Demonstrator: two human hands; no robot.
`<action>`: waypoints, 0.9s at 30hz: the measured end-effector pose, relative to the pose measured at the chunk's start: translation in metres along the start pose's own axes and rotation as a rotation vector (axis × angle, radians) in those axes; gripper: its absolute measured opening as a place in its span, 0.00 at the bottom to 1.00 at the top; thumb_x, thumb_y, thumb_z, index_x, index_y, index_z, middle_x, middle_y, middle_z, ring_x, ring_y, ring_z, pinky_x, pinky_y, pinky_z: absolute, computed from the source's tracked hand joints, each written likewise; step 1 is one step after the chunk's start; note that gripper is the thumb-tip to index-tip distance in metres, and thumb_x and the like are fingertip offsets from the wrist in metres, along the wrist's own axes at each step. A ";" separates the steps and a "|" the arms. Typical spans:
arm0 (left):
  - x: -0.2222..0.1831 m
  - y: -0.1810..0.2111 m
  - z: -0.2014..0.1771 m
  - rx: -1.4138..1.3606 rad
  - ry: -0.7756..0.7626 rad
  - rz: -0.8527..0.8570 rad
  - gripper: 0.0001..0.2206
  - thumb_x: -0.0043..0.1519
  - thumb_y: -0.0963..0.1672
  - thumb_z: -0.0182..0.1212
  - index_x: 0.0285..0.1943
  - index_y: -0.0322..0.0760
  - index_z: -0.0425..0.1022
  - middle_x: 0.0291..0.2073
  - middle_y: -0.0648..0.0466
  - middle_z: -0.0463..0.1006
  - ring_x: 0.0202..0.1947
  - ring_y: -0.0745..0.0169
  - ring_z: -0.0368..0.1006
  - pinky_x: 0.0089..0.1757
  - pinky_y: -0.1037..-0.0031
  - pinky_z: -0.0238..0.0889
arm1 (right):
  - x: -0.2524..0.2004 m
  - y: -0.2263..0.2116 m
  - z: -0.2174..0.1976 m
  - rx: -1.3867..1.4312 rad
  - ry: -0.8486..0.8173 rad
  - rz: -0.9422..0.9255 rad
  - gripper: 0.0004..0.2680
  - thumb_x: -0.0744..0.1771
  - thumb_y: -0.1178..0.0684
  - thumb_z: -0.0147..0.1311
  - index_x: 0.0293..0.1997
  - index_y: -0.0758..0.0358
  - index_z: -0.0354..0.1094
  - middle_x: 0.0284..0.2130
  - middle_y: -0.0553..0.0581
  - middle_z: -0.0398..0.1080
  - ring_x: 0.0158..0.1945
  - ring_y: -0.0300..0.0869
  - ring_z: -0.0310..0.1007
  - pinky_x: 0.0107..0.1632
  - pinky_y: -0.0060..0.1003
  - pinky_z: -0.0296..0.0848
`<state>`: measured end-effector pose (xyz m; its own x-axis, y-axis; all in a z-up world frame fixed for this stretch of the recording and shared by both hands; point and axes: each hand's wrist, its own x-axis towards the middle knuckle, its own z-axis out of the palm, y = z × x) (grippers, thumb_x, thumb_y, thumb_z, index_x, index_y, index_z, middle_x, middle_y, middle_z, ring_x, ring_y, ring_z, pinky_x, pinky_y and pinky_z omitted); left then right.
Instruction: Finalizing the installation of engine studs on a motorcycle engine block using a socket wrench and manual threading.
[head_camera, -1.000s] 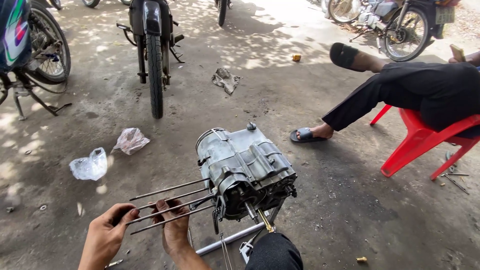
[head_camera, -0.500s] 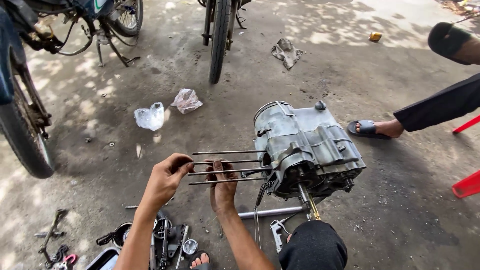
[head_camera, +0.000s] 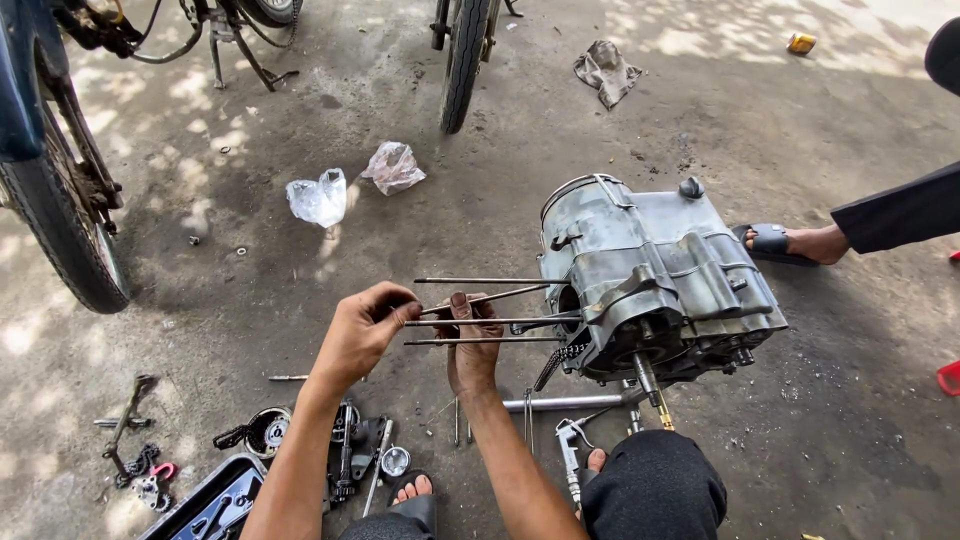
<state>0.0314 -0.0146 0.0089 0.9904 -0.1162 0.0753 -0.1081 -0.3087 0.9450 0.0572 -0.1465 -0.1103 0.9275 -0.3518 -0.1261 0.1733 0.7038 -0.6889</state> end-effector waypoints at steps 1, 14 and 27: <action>0.005 0.002 -0.004 -0.001 -0.001 -0.008 0.07 0.62 0.44 0.69 0.46 0.40 0.83 0.26 0.53 0.82 0.29 0.71 0.73 0.36 0.76 0.70 | -0.001 -0.010 0.008 -0.004 0.005 0.005 0.07 0.66 0.54 0.64 0.30 0.59 0.69 0.21 0.64 0.76 0.17 0.43 0.76 0.15 0.30 0.70; -0.102 -0.264 0.089 -0.367 -0.147 -0.848 0.09 0.64 0.40 0.59 0.46 0.23 0.78 0.25 0.33 0.80 0.17 0.67 0.65 0.19 0.84 0.48 | -0.029 0.121 -0.249 -1.334 -0.076 0.465 0.15 0.68 0.36 0.58 0.36 0.59 0.75 0.30 0.59 0.77 0.38 0.51 0.77 0.44 0.46 0.75; -0.114 -0.367 0.120 0.102 -0.299 -1.006 0.24 0.62 0.54 0.65 0.61 0.40 0.76 0.33 0.49 0.88 0.27 0.64 0.84 0.24 0.79 0.73 | -0.034 0.150 -0.401 -1.500 0.707 0.235 0.07 0.65 0.50 0.62 0.44 0.56 0.76 0.40 0.60 0.77 0.52 0.55 0.76 0.56 0.46 0.74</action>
<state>-0.0523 -0.0010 -0.3848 0.5674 0.0138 -0.8233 0.7311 -0.4685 0.4960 -0.0810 -0.2768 -0.4952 0.4918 -0.8153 -0.3057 -0.7738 -0.2483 -0.5827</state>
